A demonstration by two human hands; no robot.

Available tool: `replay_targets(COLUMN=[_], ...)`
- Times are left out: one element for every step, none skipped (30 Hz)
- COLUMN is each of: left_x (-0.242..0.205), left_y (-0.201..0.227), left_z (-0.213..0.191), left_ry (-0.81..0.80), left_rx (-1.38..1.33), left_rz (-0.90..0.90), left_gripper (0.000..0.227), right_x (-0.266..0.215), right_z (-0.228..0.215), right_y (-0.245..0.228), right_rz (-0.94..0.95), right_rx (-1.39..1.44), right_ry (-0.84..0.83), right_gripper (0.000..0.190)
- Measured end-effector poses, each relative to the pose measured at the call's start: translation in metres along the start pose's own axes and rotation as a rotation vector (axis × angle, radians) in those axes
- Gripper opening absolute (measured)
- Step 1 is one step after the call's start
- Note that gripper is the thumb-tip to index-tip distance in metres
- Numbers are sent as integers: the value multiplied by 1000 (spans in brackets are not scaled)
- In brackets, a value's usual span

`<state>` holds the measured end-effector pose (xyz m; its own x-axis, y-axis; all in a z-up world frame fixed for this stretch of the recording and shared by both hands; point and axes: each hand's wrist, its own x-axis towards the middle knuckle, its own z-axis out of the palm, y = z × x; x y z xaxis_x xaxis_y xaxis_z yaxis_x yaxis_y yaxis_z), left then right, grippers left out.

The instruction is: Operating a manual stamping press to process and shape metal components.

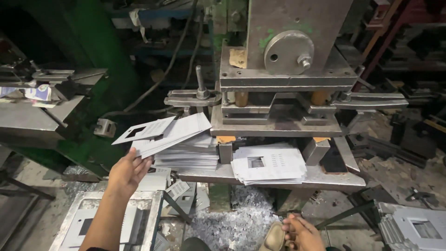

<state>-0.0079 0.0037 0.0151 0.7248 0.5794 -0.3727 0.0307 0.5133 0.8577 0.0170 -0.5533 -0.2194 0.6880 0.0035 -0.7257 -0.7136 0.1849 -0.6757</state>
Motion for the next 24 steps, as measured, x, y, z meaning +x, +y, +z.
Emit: replay_targets(left_x=[1, 2, 3, 13, 23, 34, 44, 53, 62, 52, 47, 43, 56, 70, 76, 69, 70, 70, 59, 47, 33, 26, 21, 15], left_y=[1, 1, 2, 0, 0, 0, 3, 5, 9, 19, 31, 42, 41, 40, 39, 35, 37, 39, 41, 43, 44, 42, 42, 43], left_z=[1, 2, 3, -1, -5, -9, -13, -16, -22, -15, 1, 18, 24, 29, 21, 20, 30, 42, 47, 51, 50, 48, 48, 48], left_ry=[-1, 14, 30, 31, 55, 79, 81, 182, 287, 291, 457, 580, 575, 281, 3, 8, -41, -95, -93, -57, -17, -15, -25, -35], left_rx=[0, -15, -30, -30, -12, 6, 7, 115, 223, 224, 791, 1349, 1340, 1542, 1715, 1721, 1722, 1718, 1715, 1757, 1804, 1808, 1819, 1829], left_rz=[0, -10, -20, -20, -10, 1, 3, 46, 90, 93, 732, 1391, 1389, 1140, 844, 827, 679, 534, 535, 506, 467, 459, 509, 560], left_gripper=[32, 39, 45, 45, 47, 49, 49, 63, 79, 79, 70, 65, 65, 64, 63, 63, 59, 57, 57, 54, 52, 52, 51, 50], right_x=[-2, -4, -7, -5, -2, 1, 11, 21, 31, 58, 88, 119, 130, 141, 148, 147, 155, 162, 166, 170, 171, 171, 174, 176], right_z=[0, 0, 0, -4, -6, -8, -15, -22, -27, -41, -56, -70, -90, -110, -126, -127, -125, -123, -123, -123, -122, -122, -119, -117], right_y=[1, 2, 4, 6, 8, 9, 15, 21, 28, 47, 60, 73, 68, 65, 72, 83, 79, 74, 75, 77, 85, 94, 100, 105], right_rz=[0, -15, -29, -28, -29, -29, -29, -21, -10, -8, -44, -79, -84, 21, 140, 154, 106, 58, 56, -5, -57, -49, -104, -160], right_rx=[1, 10, 18, 17, -7, -31, -31, -25, -20, -21, -16, -11, -12, 142, 287, 279, 230, 181, 180, 110, 41, 39, -30, -98], right_ry=[1, 7, 13, 14, 22, 30, 28, 32, 34, 29, 64, 100, 108, -96, -311, -311, -323, -334, -335, -347, -362, -364, -382, -401], right_gripper=[38, 38, 39, 39, 38, 39, 39, 39, 40, 40, 40, 41, 41, 40, 40, 40, 39, 38, 38, 37, 36, 36, 36, 37])
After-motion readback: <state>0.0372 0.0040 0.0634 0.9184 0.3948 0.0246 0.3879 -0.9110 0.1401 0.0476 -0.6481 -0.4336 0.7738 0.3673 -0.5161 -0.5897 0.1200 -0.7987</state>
